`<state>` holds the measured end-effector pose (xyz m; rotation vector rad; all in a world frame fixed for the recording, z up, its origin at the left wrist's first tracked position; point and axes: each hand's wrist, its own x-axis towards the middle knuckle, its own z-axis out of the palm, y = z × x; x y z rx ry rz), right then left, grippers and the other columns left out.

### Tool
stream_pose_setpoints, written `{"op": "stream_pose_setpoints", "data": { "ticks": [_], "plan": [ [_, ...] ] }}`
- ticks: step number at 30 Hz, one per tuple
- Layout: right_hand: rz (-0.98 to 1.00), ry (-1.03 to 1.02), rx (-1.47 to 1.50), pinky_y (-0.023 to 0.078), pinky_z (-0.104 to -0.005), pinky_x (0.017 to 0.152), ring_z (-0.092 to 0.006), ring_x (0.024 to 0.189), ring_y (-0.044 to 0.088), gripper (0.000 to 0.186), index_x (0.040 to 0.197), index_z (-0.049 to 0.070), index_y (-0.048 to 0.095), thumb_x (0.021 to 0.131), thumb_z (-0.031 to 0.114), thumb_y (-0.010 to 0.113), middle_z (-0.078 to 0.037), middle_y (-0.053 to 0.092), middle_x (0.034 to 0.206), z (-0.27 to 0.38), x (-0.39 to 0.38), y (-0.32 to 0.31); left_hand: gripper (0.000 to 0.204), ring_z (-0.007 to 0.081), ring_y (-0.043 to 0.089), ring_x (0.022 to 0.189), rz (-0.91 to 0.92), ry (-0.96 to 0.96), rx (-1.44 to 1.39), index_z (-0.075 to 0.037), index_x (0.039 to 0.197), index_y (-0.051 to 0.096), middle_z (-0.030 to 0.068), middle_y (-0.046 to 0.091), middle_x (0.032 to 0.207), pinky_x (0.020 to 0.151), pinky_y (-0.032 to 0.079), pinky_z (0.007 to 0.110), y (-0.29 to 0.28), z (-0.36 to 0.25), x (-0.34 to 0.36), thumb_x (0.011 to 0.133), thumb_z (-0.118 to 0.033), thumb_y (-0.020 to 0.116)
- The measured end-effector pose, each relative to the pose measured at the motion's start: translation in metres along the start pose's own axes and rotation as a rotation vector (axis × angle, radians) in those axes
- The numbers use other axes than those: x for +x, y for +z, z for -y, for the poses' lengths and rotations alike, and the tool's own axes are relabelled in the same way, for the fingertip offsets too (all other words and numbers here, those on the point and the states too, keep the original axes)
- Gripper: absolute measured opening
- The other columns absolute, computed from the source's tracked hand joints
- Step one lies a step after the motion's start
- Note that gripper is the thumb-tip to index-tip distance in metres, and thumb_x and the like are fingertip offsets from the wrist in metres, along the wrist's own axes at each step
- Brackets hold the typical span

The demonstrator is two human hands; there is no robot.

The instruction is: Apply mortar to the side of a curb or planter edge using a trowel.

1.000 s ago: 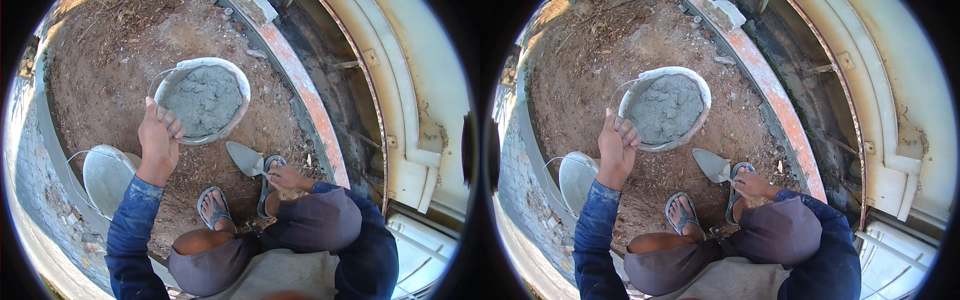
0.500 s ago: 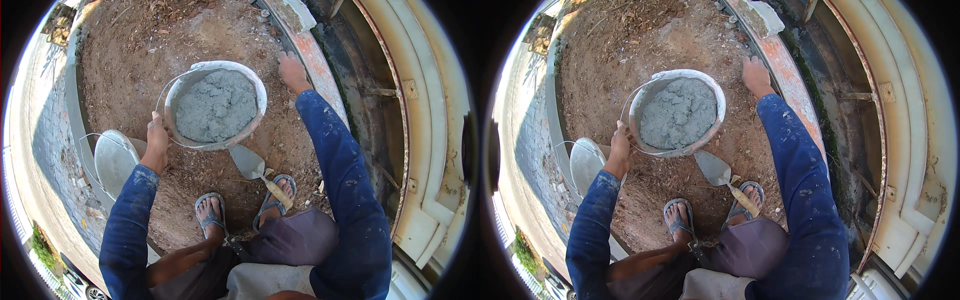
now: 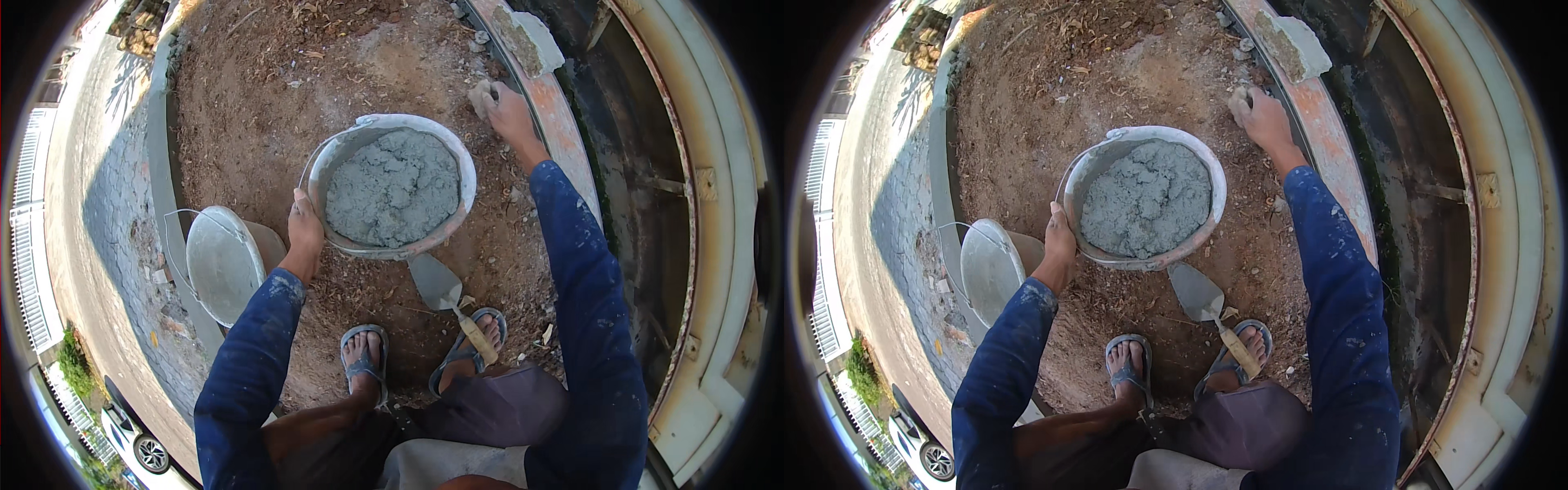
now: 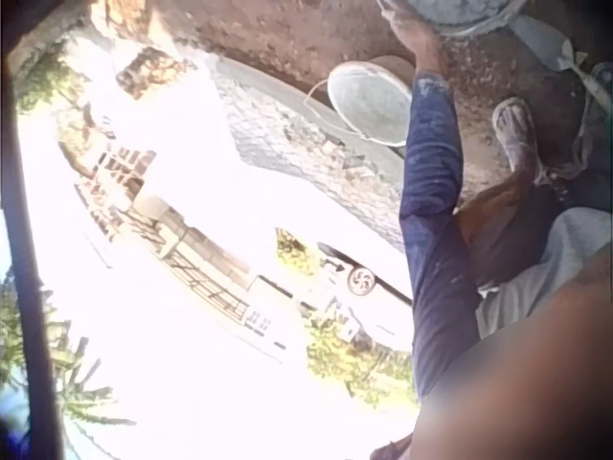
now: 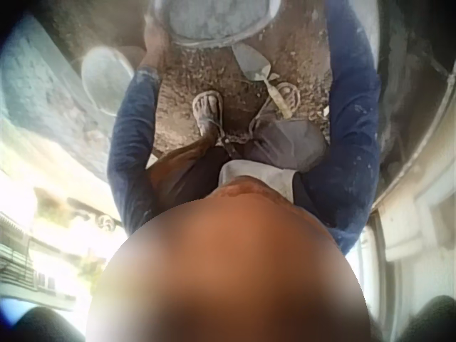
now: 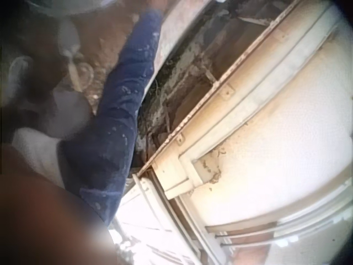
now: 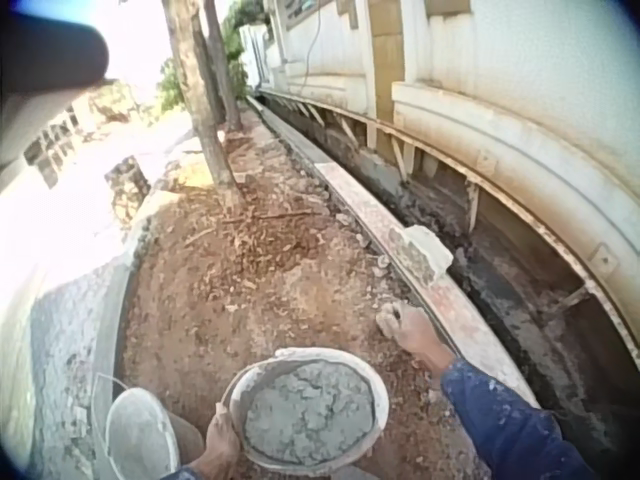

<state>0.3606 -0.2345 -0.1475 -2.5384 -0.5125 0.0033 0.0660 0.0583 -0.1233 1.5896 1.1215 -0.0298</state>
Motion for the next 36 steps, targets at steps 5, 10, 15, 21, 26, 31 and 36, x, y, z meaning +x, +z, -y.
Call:
{"op": "stream_pose_setpoints", "data": {
  "ticks": [5, 10, 15, 21, 26, 31, 36],
  "plan": [
    [-0.226, -0.054, 0.764, 0.048, -0.0394, 0.07, -0.0339, 0.076, 0.064, 0.036, 0.098, -0.001, 0.059, 0.094, 0.035, 0.059, -0.019, 0.066, 0.086, 0.067, -0.039, -0.067, 0.067, 0.0231, 0.056, 0.11, -0.023, -0.009, -0.086, 0.006, 0.127, 0.053, 0.0139, 0.06, 0.12, 0.095, 0.042, 0.036, 0.001, -0.023, -0.023, 0.103, -0.052, 0.029],
    [0.686, 0.116, -0.075, 0.047, -0.0516, 0.073, -0.0427, 0.082, 0.063, 0.05, 0.088, -0.001, 0.063, 0.093, 0.048, 0.053, -0.025, 0.065, 0.083, 0.049, -0.211, -0.047, 0.069, 0.0231, 0.057, 0.108, -0.013, 0.089, -0.211, 0.009, 0.126, 0.052, 0.0146, 0.06, 0.118, 0.094, 0.043, 0.035, 0.005, -0.003, -0.009, 0.103, -0.053, 0.03],
    [1.02, 0.116, -0.178, 0.048, -0.0511, 0.079, -0.0426, 0.091, 0.062, 0.062, 0.102, -0.005, 0.059, 0.088, 0.055, 0.056, -0.027, 0.063, 0.09, 0.053, -0.386, -0.016, 0.075, 0.0229, 0.057, 0.107, -0.005, -0.048, -0.476, 0.011, 0.125, 0.052, 0.015, 0.06, 0.118, 0.094, 0.044, 0.035, 0.007, -0.027, -0.013, 0.101, -0.058, 0.033],
    [0.724, 0.308, 0.314, 0.048, -0.0513, 0.076, -0.0434, 0.09, 0.062, 0.038, 0.103, 0.001, 0.053, 0.084, 0.03, 0.067, -0.025, 0.062, 0.097, 0.065, -0.39, -0.05, 0.068, 0.0172, 0.051, 0.077, -0.109, 0.192, -0.165, 0.009, 0.092, 0.065, 0.008, 0.06, 0.081, 0.073, 0.043, 0.037, 0.009, -0.034, -0.006, 0.102, -0.052, 0.036],
    [0.073, 0.32, -0.119, 0.049, -0.0486, 0.071, -0.0435, 0.084, 0.061, 0.035, 0.11, 0.004, 0.054, 0.08, 0.016, 0.067, -0.022, 0.062, 0.089, 0.043, -0.392, -0.102, 0.065, 0.0206, 0.056, 0.073, -0.066, 0.393, 0.078, 0.009, 0.093, 0.066, 0.0152, 0.063, 0.076, 0.072, 0.044, 0.04, 0.014, -0.057, -0.006, 0.103, -0.048, 0.035],
    [0.083, 0.191, -0.305, 0.048, -0.0499, 0.069, -0.0436, 0.082, 0.062, 0.03, 0.109, 0.005, 0.055, 0.082, 0.014, 0.064, -0.021, 0.063, 0.085, 0.021, -0.329, -0.15, 0.061, 0.0281, 0.063, 0.078, -0.013, 0.566, 0.205, 0.008, 0.1, 0.067, 0.0226, 0.067, 0.082, 0.075, 0.046, 0.041, 0.033, -0.068, -0.007, 0.103, -0.044, 0.035],
    [0.233, 0.11, -0.451, 0.049, -0.0488, 0.067, -0.0407, 0.078, 0.064, 0.021, 0.097, 0.006, 0.053, 0.08, 0.011, 0.064, -0.019, 0.064, 0.084, 0.046, -0.287, -0.173, 0.058, 0.0329, 0.064, 0.076, 0.089, 0.706, 0.185, 0.006, 0.104, 0.068, 0.0223, 0.067, 0.081, 0.073, 0.047, 0.041, 0.047, -0.087, -0.045, 0.104, -0.041, 0.035]
  ]
}}
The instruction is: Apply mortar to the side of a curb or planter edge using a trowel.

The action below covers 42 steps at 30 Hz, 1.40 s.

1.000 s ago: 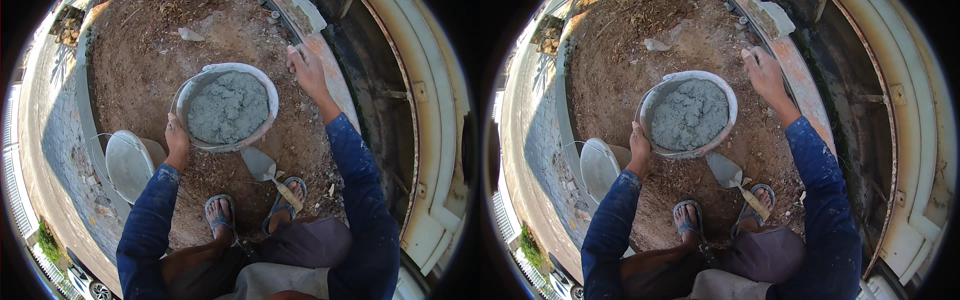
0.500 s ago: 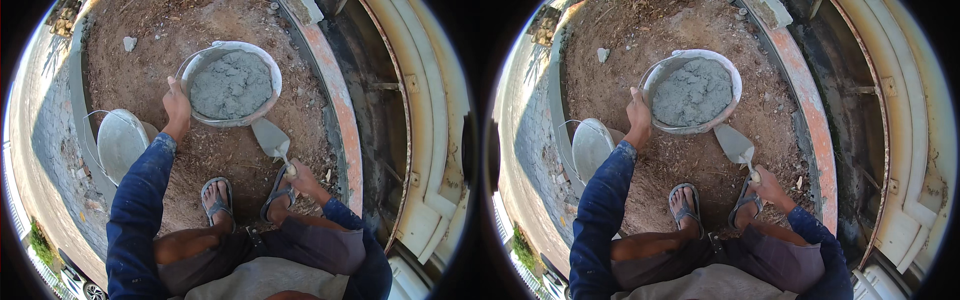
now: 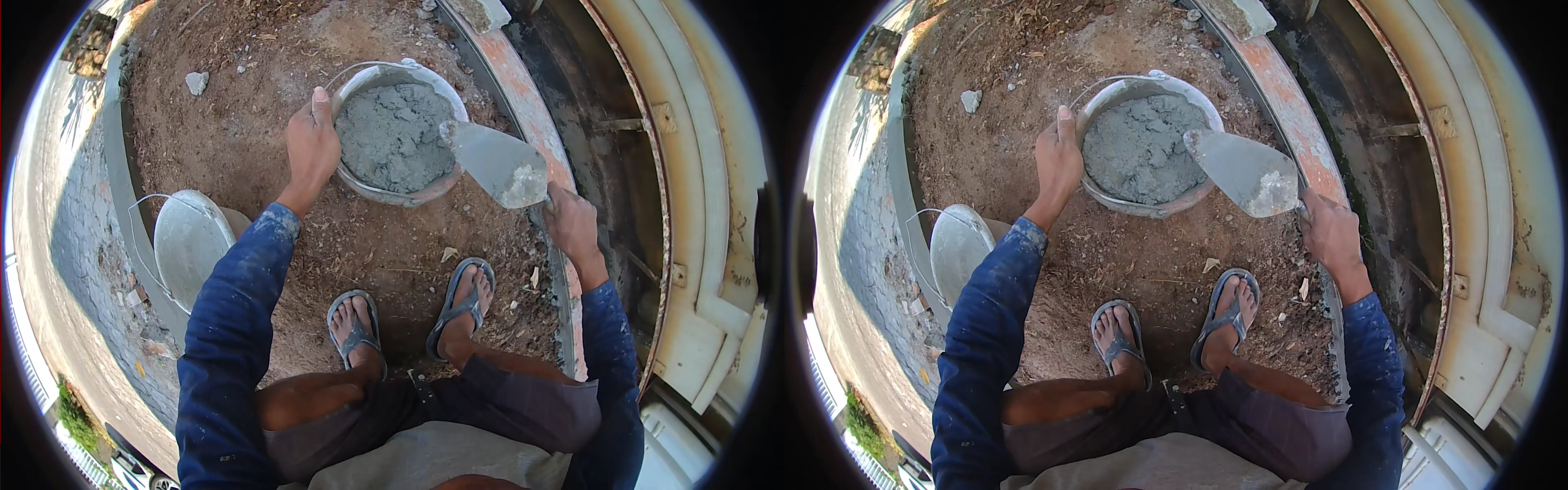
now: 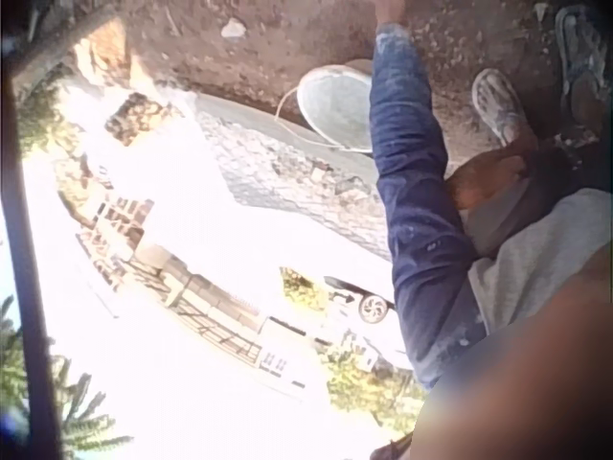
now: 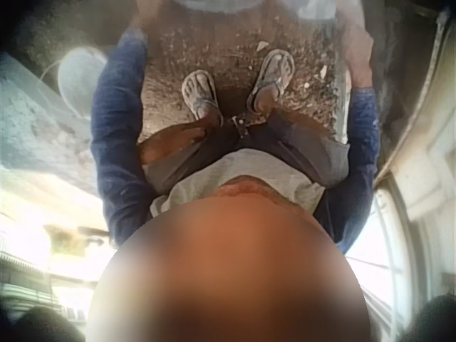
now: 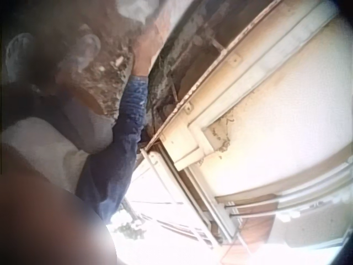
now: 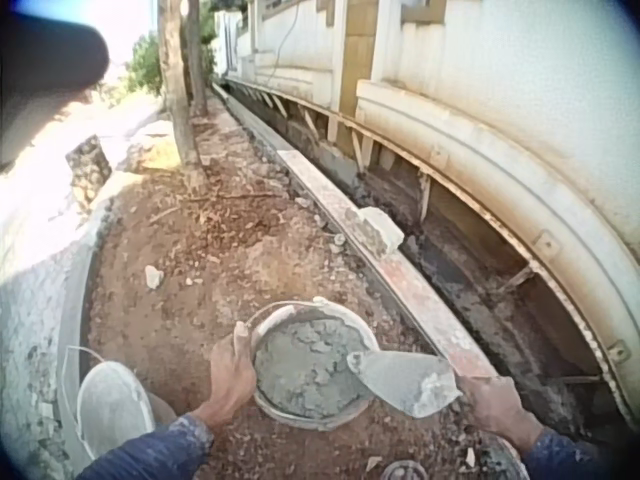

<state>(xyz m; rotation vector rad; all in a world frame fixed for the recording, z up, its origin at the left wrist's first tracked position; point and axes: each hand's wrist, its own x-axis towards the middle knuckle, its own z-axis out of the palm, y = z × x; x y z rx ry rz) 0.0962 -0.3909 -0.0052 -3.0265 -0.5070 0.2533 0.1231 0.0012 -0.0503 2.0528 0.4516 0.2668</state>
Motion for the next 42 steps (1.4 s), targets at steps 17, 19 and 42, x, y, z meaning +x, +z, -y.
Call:
{"op": "stream_pose_setpoints", "data": {
  "ticks": [17, 19, 42],
  "plan": [
    [0.246, -0.094, 0.467, 0.049, -0.0504, 0.073, -0.0442, 0.086, 0.063, 0.032, 0.106, 0.004, 0.059, 0.074, 0.008, 0.062, -0.024, 0.065, 0.088, 0.089, 0.031, 0.059, 0.056, 0.0331, 0.057, 0.066, -0.003, 0.068, -0.1, 0.004, 0.091, 0.061, 0.0207, 0.059, 0.071, 0.064, 0.043, 0.043, 0.027, -0.019, -0.024, 0.105, -0.041, 0.032],
    [0.145, -0.037, 0.568, 0.049, -0.0478, 0.07, -0.0439, 0.08, 0.063, 0.028, 0.101, 0.003, 0.06, 0.075, 0.011, 0.064, -0.023, 0.064, 0.082, 0.087, 0.028, 0.069, 0.058, 0.0245, 0.05, 0.063, -0.002, 0.04, -0.123, 0.004, 0.08, 0.056, 0.0158, 0.054, 0.066, 0.062, 0.041, 0.041, 0.023, -0.014, -0.018, 0.105, -0.042, 0.029],
    [0.242, 0.762, 1.09, 0.044, -0.0339, 0.04, -0.0163, 0.044, 0.053, 0.022, 0.085, 0.002, 0.051, 0.085, 0.016, 0.068, -0.004, 0.053, 0.062, -0.028, 0.026, 0.146, 0.064, 0.0178, 0.048, 0.071, -0.124, -0.231, -0.014, 0.006, 0.08, 0.058, 0.0095, 0.056, 0.072, 0.068, 0.041, 0.037, -0.023, 0.089, 0.009, 0.105, -0.046, 0.029]
  ]
}}
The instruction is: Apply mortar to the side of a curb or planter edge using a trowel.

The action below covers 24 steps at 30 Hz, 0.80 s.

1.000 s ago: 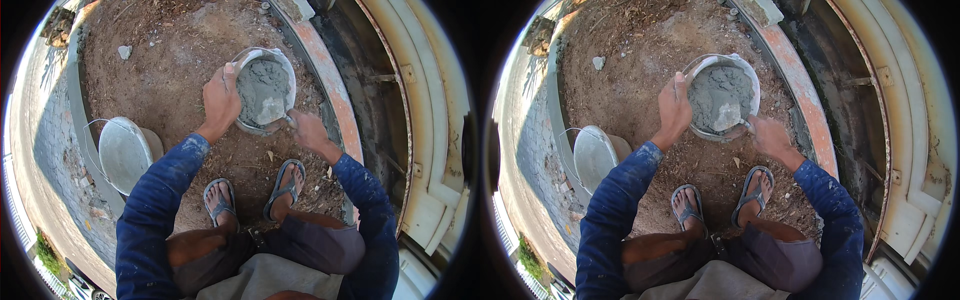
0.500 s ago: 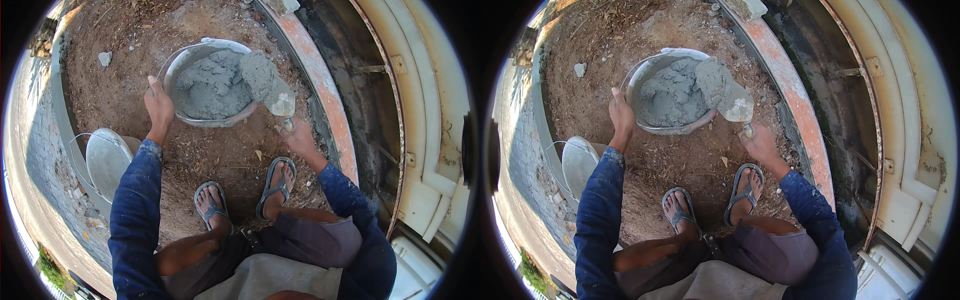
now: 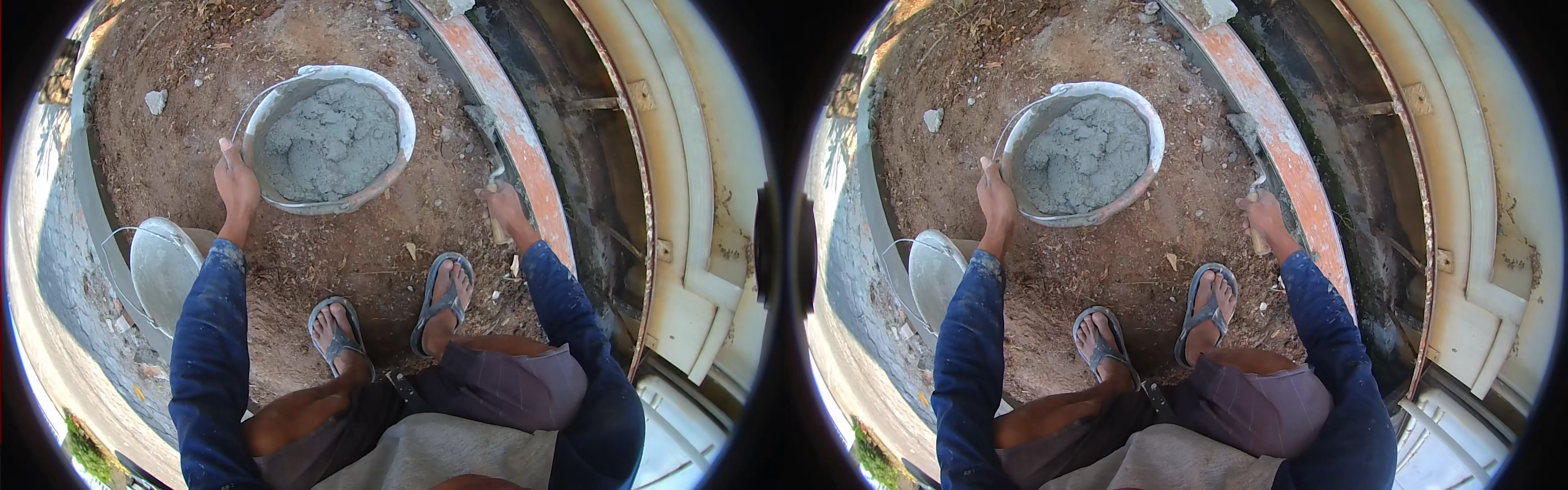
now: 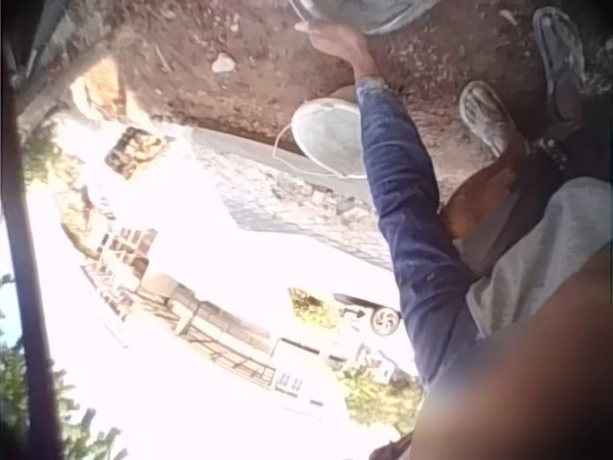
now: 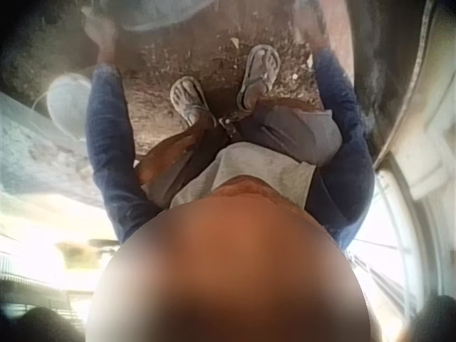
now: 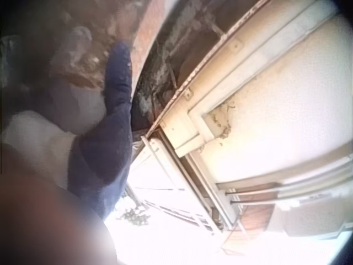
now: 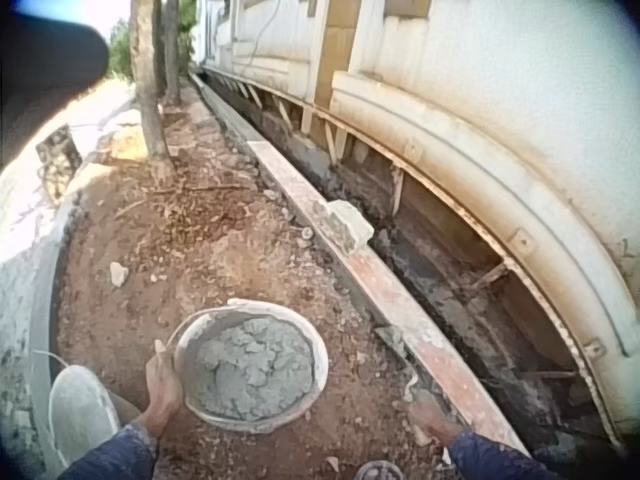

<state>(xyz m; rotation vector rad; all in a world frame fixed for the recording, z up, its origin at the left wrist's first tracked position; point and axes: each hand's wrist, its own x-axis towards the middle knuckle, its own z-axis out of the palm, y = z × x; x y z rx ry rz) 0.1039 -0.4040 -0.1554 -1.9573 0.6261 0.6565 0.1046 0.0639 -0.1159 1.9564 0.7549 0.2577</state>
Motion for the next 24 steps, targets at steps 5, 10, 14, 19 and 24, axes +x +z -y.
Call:
{"op": "stream_pose_setpoints", "data": {
  "ticks": [5, 10, 14, 19, 24],
  "plan": [
    [-0.08, -0.077, -0.074, 0.045, -0.036, 0.041, -0.0186, 0.045, 0.056, 0.025, 0.087, 0.001, 0.052, 0.087, 0.021, 0.067, -0.008, 0.056, 0.063, -0.01, -0.01, -0.002, 0.064, 0.018, 0.05, 0.073, 0.002, -0.034, 0.005, 0.007, 0.086, 0.061, 0.0092, 0.057, 0.075, 0.07, 0.042, 0.036, -0.002, -0.007, -0.001, 0.105, -0.046, 0.029],
    [-0.231, -0.233, -0.301, 0.048, -0.0437, 0.053, -0.0325, 0.057, 0.064, 0.03, 0.091, -0.003, 0.053, 0.086, 0.024, 0.067, -0.019, 0.06, 0.066, -0.025, -0.012, 0.002, 0.066, 0.0184, 0.051, 0.075, -0.003, -0.051, -0.011, 0.008, 0.09, 0.063, 0.0103, 0.059, 0.079, 0.073, 0.043, 0.036, 0.0, -0.006, -0.001, 0.105, -0.047, 0.029],
    [-0.317, -0.362, -0.437, 0.047, -0.0481, 0.061, -0.0417, 0.067, 0.064, 0.031, 0.093, -0.003, 0.053, 0.086, 0.024, 0.065, -0.023, 0.06, 0.069, -0.044, -0.004, 0.005, 0.067, 0.0191, 0.053, 0.076, 0.018, -0.03, -0.003, 0.008, 0.091, 0.063, 0.0116, 0.06, 0.08, 0.074, 0.043, 0.037, -0.002, -0.006, 0.0, 0.104, -0.047, 0.028],
    [-0.406, -0.402, -0.449, 0.046, -0.0522, 0.067, -0.0493, 0.077, 0.061, 0.033, 0.099, -0.002, 0.052, 0.088, 0.027, 0.062, -0.028, 0.062, 0.076, -0.056, -0.009, 0.008, 0.067, 0.0193, 0.053, 0.076, 0.007, -0.018, 0.016, 0.008, 0.091, 0.063, 0.012, 0.061, 0.08, 0.074, 0.043, 0.037, -0.001, -0.004, 0.0, 0.105, -0.047, 0.027],
    [-0.402, -0.342, -0.528, 0.046, -0.0544, 0.069, -0.0508, 0.081, 0.06, 0.035, 0.102, -0.002, 0.052, 0.088, 0.028, 0.063, -0.031, 0.063, 0.081, -0.061, -0.014, 0.003, 0.067, 0.0191, 0.053, 0.076, 0.022, -0.02, 0.006, 0.008, 0.09, 0.063, 0.0118, 0.061, 0.079, 0.073, 0.043, 0.037, -0.002, -0.004, -0.001, 0.105, -0.047, 0.027]
  ]
}}
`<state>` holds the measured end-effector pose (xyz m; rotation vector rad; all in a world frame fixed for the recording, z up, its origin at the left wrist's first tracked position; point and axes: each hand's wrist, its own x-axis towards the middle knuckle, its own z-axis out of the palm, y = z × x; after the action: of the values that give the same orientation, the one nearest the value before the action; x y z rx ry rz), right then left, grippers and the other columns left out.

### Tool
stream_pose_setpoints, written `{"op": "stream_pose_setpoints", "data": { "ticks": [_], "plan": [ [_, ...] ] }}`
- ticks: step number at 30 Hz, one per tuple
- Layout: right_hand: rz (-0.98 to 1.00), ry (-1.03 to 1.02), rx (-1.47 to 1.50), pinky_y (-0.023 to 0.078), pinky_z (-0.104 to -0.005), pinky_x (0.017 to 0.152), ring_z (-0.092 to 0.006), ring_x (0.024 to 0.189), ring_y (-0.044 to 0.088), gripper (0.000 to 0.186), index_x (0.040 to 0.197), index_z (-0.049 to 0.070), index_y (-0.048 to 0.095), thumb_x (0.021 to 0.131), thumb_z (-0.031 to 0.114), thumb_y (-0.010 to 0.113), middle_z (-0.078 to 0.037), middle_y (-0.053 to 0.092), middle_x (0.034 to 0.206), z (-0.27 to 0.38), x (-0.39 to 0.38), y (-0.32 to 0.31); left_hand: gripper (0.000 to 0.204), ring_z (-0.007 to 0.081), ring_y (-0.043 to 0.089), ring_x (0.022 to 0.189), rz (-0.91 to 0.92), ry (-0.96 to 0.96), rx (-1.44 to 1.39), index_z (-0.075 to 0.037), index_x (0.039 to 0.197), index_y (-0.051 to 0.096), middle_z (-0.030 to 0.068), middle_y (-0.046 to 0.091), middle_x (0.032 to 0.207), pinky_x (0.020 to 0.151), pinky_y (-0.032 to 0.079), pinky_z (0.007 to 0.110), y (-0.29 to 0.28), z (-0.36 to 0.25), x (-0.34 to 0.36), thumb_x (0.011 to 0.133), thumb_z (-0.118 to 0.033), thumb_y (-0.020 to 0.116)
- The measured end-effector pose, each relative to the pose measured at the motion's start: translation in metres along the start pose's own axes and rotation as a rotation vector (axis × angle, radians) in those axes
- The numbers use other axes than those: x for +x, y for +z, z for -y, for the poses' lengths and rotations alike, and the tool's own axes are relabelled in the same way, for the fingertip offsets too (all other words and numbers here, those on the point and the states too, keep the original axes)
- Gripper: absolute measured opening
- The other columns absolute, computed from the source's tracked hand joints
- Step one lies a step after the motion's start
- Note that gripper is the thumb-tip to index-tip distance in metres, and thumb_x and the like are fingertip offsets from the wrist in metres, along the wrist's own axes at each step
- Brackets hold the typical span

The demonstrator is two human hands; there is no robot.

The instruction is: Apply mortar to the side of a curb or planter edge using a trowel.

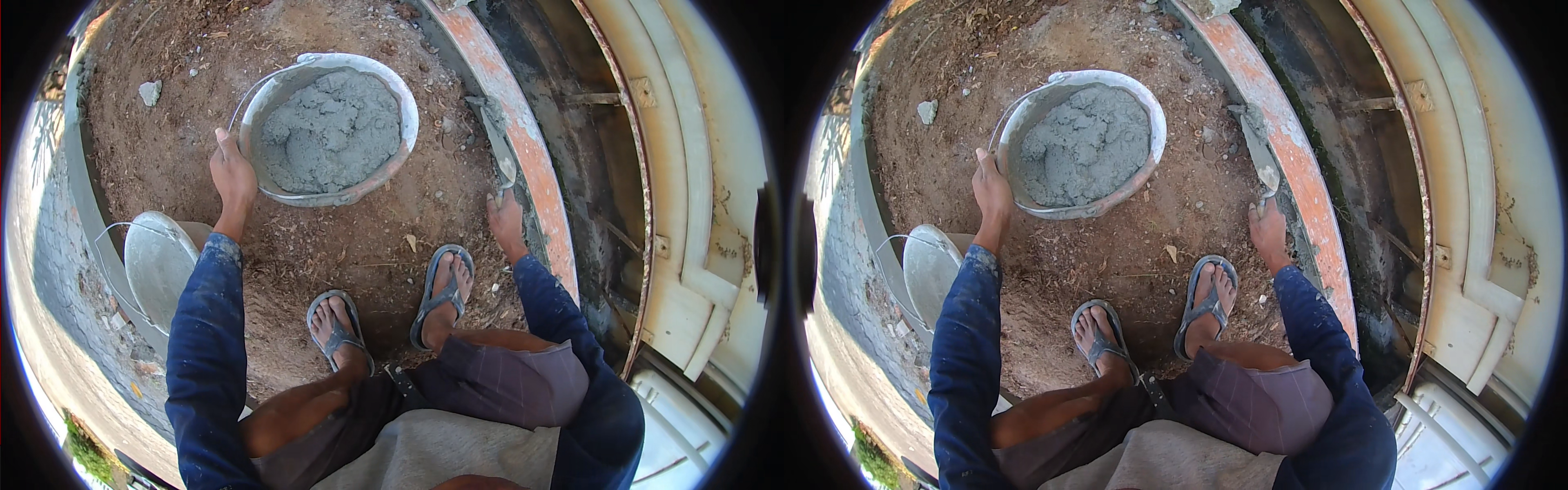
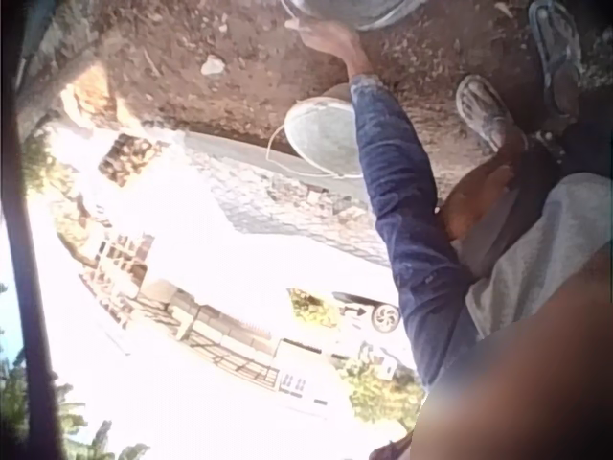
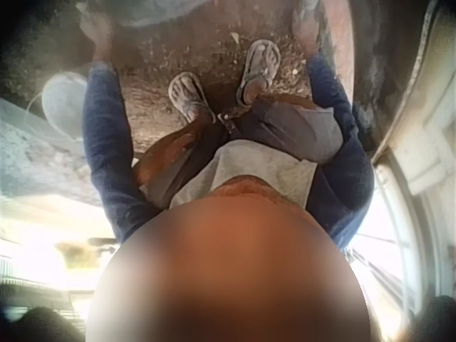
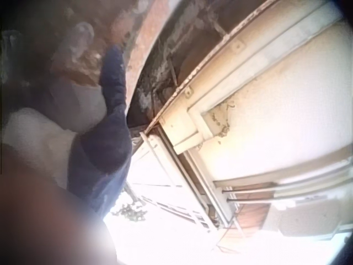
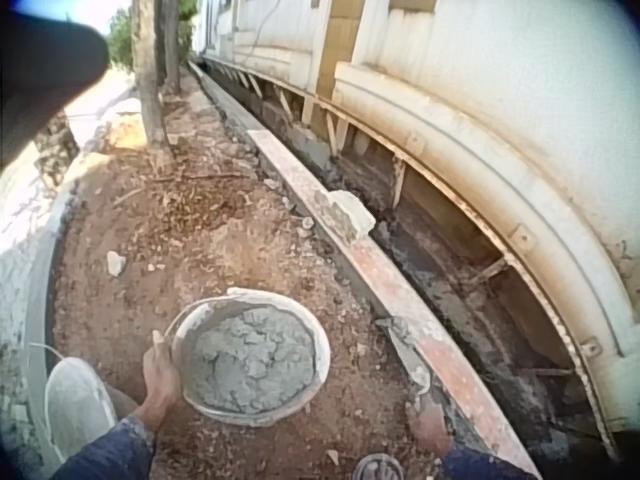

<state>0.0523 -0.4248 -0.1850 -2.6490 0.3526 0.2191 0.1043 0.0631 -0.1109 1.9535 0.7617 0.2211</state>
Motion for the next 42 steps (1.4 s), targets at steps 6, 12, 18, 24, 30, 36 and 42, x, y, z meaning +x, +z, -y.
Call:
{"op": "stream_pose_setpoints", "data": {
  "ticks": [6, 12, 18, 24, 30, 36, 42],
  "plan": [
    [0.145, 0.033, 0.017, 0.046, -0.0536, 0.07, -0.0506, 0.081, 0.061, 0.038, 0.1, -0.003, 0.054, 0.088, 0.032, 0.064, -0.031, 0.063, 0.08, -0.015, 0.001, -0.007, 0.067, 0.019, 0.054, 0.077, 0.006, -0.002, 0.016, 0.008, 0.091, 0.064, 0.0116, 0.061, 0.08, 0.074, 0.043, 0.037, -0.001, 0.002, 0.0, 0.105, -0.047, 0.028],
    [0.237, 0.198, 0.227, 0.048, -0.0435, 0.054, -0.032, 0.059, 0.062, 0.034, 0.094, -0.002, 0.054, 0.09, 0.031, 0.062, -0.018, 0.061, 0.068, -0.019, 0.012, -0.019, 0.065, 0.0191, 0.054, 0.079, -0.003, -0.044, -0.016, 0.006, 0.094, 0.064, 0.0118, 0.062, 0.083, 0.076, 0.044, 0.036, 0.0, -0.003, 0.0, 0.105, -0.047, 0.028],
    [0.248, 0.384, 0.491, 0.046, -0.0353, 0.045, -0.0182, 0.051, 0.058, 0.029, 0.089, 0.001, 0.055, 0.091, 0.029, 0.061, -0.009, 0.058, 0.065, 0.002, -0.013, -0.031, 0.065, 0.0192, 0.051, 0.075, -0.029, 0.023, -0.013, 0.006, 0.088, 0.062, 0.0102, 0.059, 0.077, 0.073, 0.043, 0.036, -0.001, 0.001, 0.001, 0.105, -0.047, 0.028],
    [0.002, 0.116, 0.109, 0.046, -0.0506, 0.068, -0.0445, 0.071, 0.062, 0.037, 0.092, -0.003, 0.054, 0.088, 0.032, 0.063, -0.026, 0.062, 0.073, 0.003, -0.05, -0.009, 0.065, 0.0196, 0.048, 0.07, -0.057, 0.062, 0.027, 0.005, 0.08, 0.058, 0.0101, 0.055, 0.071, 0.068, 0.04, 0.039, 0.0, 0.013, 0.005, 0.105, -0.046, 0.027],
    [0.12, -0.058, 0.015, 0.047, -0.0536, 0.069, -0.0499, 0.076, 0.061, 0.039, 0.095, -0.004, 0.053, 0.088, 0.033, 0.06, -0.03, 0.062, 0.079, 0.006, 0.003, 0.003, 0.065, 0.0213, 0.054, 0.074, -0.036, 0.035, 0.02, 0.006, 0.09, 0.063, 0.0129, 0.06, 0.077, 0.074, 0.043, 0.039, 0.002, 0.002, 0.001, 0.104, -0.046, 0.027],
    [0.304, 0.24, 0.388, 0.048, -0.0401, 0.05, -0.0245, 0.054, 0.06, 0.028, 0.093, 0.0, 0.054, 0.089, 0.027, 0.061, -0.012, 0.06, 0.068, 0.034, 0.036, -0.017, 0.066, 0.0228, 0.057, 0.081, -0.031, -0.013, 0.013, 0.006, 0.097, 0.064, 0.0158, 0.065, 0.087, 0.078, 0.044, 0.039, 0.0, 0.002, 0.001, 0.104, -0.047, 0.027],
    [0.261, 0.374, 0.621, 0.045, -0.0326, 0.042, -0.0165, 0.048, 0.054, 0.026, 0.097, 0.003, 0.052, 0.092, 0.027, 0.06, -0.006, 0.055, 0.065, 0.033, 0.016, -0.019, 0.066, 0.0234, 0.058, 0.082, 0.008, -0.037, 0.017, 0.007, 0.1, 0.064, 0.0162, 0.065, 0.088, 0.08, 0.045, 0.038, 0.0, -0.001, 0.002, 0.104, -0.047, 0.026]
  ]
}}
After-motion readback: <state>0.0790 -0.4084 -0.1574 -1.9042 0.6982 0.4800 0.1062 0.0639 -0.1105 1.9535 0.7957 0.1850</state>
